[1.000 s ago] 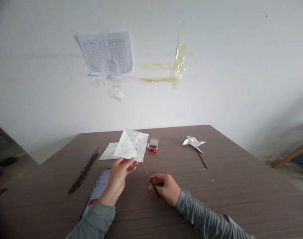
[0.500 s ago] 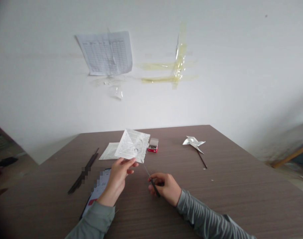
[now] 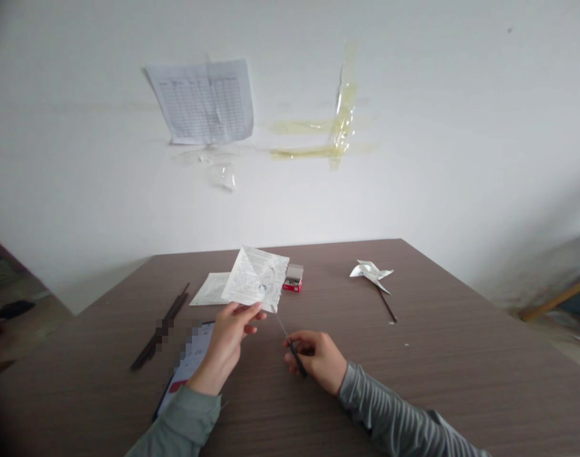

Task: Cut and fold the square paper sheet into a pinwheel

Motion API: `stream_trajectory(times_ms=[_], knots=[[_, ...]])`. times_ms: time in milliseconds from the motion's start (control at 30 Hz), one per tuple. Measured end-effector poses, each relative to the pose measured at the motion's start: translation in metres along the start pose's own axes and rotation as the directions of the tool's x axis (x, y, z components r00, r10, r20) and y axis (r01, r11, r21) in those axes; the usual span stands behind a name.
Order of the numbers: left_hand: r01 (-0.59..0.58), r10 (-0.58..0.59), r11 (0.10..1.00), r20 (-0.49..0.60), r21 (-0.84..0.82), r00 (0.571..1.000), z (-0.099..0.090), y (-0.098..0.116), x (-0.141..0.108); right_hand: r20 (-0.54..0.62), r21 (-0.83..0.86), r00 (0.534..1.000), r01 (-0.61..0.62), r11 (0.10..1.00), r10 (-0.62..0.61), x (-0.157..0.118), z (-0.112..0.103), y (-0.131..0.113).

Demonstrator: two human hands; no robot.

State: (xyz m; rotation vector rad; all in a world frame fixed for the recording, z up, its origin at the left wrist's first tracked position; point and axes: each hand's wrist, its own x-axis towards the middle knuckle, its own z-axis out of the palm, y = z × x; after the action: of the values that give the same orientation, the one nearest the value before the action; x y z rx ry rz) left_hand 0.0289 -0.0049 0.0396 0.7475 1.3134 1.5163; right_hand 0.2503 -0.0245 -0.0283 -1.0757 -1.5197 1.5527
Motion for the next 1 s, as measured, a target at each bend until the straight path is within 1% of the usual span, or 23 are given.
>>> stream_trajectory(times_ms=[333, 600, 1000], knots=[[-0.014, 0.014, 1.0, 0.011, 0.011, 1.0, -0.002, -0.002, 0.002, -0.008, -0.011, 1.0, -0.027, 1.0, 0.027, -0.001, 0.001, -0.006], [-0.025, 0.024, 0.999, 0.011, 0.021, 1.0, -0.002, -0.004, 0.003, -0.01, -0.013, 1.0, -0.013, 1.0, 0.013, -0.003, 0.002, -0.011], [-0.041, 0.038, 0.998, 0.061, 0.045, 0.997, -0.003, -0.007, 0.004, -0.009, -0.004, 1.0, 0.002, 1.0, -0.002, -0.002, 0.002, -0.01]])
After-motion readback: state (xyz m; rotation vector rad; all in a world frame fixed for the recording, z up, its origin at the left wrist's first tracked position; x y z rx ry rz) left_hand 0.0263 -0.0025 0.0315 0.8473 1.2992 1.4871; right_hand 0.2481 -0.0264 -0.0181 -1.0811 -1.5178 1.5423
